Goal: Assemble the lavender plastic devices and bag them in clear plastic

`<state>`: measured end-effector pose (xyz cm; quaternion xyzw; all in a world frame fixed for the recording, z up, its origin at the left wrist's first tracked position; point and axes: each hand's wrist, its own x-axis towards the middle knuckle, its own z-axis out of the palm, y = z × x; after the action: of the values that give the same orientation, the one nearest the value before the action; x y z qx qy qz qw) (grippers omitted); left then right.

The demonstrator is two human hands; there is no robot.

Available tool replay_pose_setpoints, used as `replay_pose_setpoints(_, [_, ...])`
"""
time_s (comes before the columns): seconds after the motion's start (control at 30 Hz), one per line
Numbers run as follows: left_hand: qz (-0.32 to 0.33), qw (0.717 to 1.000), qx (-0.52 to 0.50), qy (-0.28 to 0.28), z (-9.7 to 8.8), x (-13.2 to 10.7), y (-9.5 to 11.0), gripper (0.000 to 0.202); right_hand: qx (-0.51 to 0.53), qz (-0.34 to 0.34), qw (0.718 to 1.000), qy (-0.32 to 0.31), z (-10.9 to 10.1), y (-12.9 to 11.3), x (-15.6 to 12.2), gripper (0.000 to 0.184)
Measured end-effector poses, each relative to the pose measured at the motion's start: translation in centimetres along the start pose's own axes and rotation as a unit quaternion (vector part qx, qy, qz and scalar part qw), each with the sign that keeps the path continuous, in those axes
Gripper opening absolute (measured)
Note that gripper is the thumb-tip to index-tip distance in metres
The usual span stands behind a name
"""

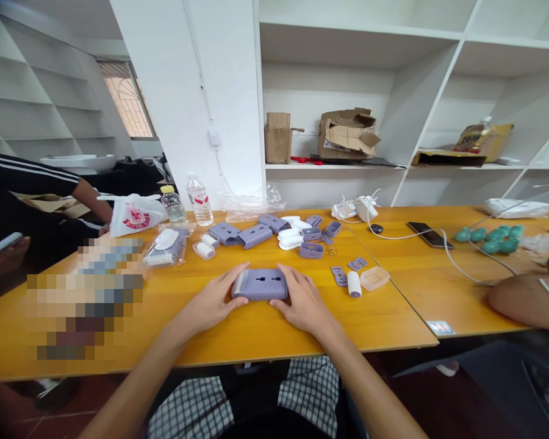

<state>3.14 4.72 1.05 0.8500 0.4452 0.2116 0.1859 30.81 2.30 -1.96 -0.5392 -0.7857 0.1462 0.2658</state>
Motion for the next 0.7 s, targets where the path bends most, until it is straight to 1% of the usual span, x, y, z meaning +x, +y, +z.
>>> replay_pose_setpoints(0.1, [-0.035,0.999,0.024,0.012,0.4,-0.2,-0.5,0.087,-0.010,0.025,1.000,0.016,0.3,0.0,0.0,0.089])
replay_pose_setpoints(0.17, [-0.063,0.996,0.056,0.007,0.4,-0.4,-1.1,0.092,-0.011,0.041,0.999,0.017,0.4,0.3,-0.2,0.095])
replay_pose_setpoints(0.23, [-0.080,0.992,0.095,-0.005,0.3,-0.7,-1.6,0.095,-0.016,0.042,0.999,0.008,0.2,0.8,-0.5,0.097])
replay_pose_setpoints(0.3, [-0.090,0.987,0.130,-0.023,0.1,-1.0,-2.0,0.092,-0.040,0.035,0.999,-0.004,-0.2,1.4,-1.1,0.094])
replay_pose_setpoints(0.43, [-0.097,0.978,0.178,-0.050,0.2,-1.3,-1.8,0.085,-0.125,0.043,0.991,-0.021,-0.9,1.9,-2.0,0.076])
replay_pose_setpoints(0.6, [-0.087,0.978,0.187,-0.041,0.9,-1.1,-1.6,0.081,-0.170,0.078,0.981,-0.044,-1.1,1.5,-2.0,0.079])
replay_pose_setpoints(0.7, [-0.082,0.978,0.186,-0.045,1.0,-1.2,-1.7,0.080,-0.178,0.097,0.978,-0.047,-1.1,1.5,-2.0,0.076])
